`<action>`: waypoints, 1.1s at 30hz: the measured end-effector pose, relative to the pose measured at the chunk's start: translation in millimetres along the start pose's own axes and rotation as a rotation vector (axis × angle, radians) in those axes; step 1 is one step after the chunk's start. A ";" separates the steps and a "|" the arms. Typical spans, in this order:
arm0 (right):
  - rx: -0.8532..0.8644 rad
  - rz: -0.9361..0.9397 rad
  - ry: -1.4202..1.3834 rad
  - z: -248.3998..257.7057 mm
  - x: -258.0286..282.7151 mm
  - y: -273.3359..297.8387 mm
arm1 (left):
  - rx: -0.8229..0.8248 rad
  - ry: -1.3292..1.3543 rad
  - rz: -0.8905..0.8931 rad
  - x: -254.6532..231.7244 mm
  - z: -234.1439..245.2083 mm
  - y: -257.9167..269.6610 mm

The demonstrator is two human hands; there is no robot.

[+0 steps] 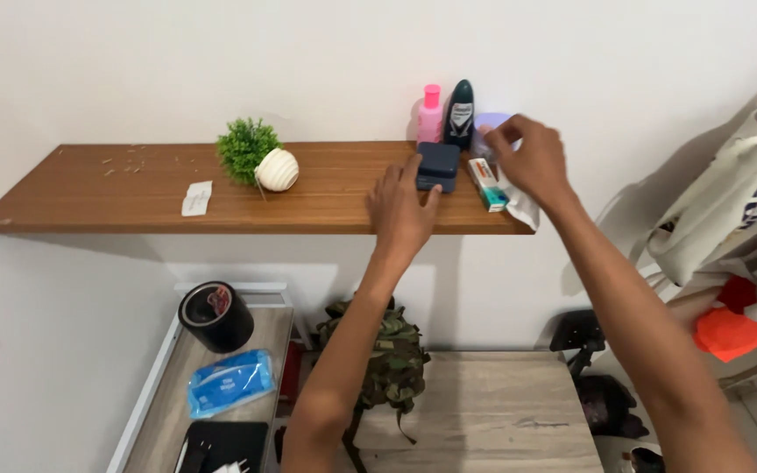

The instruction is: The person wipes a wall-mounted wooden shelf with a tissue, moving items like a remote, plant, and bottles aside to clean underneath, then returns them. The person also wipes a lower shelf and a table surface.

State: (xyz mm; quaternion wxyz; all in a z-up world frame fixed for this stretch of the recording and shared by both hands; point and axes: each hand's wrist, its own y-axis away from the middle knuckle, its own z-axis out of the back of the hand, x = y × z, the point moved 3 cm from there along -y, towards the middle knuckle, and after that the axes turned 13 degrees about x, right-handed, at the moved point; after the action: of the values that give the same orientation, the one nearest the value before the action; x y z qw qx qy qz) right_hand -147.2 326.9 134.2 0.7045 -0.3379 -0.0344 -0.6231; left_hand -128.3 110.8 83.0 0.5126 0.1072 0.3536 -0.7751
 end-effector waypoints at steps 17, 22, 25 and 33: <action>-0.206 0.673 0.214 -22.3 126.3 -28.8 | -0.304 0.189 -0.008 78.3 78.1 -10.5; -0.109 0.584 0.557 -96.7 152.5 -37.2 | -0.232 -0.027 0.454 144.9 162.5 -6.8; -0.021 0.441 0.688 -147.2 145.7 -52.2 | -0.065 -0.086 0.533 160.9 170.1 -10.4; 0.365 0.195 0.730 -192.8 106.9 -79.1 | 0.170 0.022 0.574 169.1 170.9 -24.7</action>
State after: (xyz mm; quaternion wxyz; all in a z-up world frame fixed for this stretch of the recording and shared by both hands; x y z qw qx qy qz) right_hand -266.7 135.8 70.3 0.7746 0.0339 0.1395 -0.6160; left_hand -192.6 -117.6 128.6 0.6962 0.2538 0.2482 -0.6240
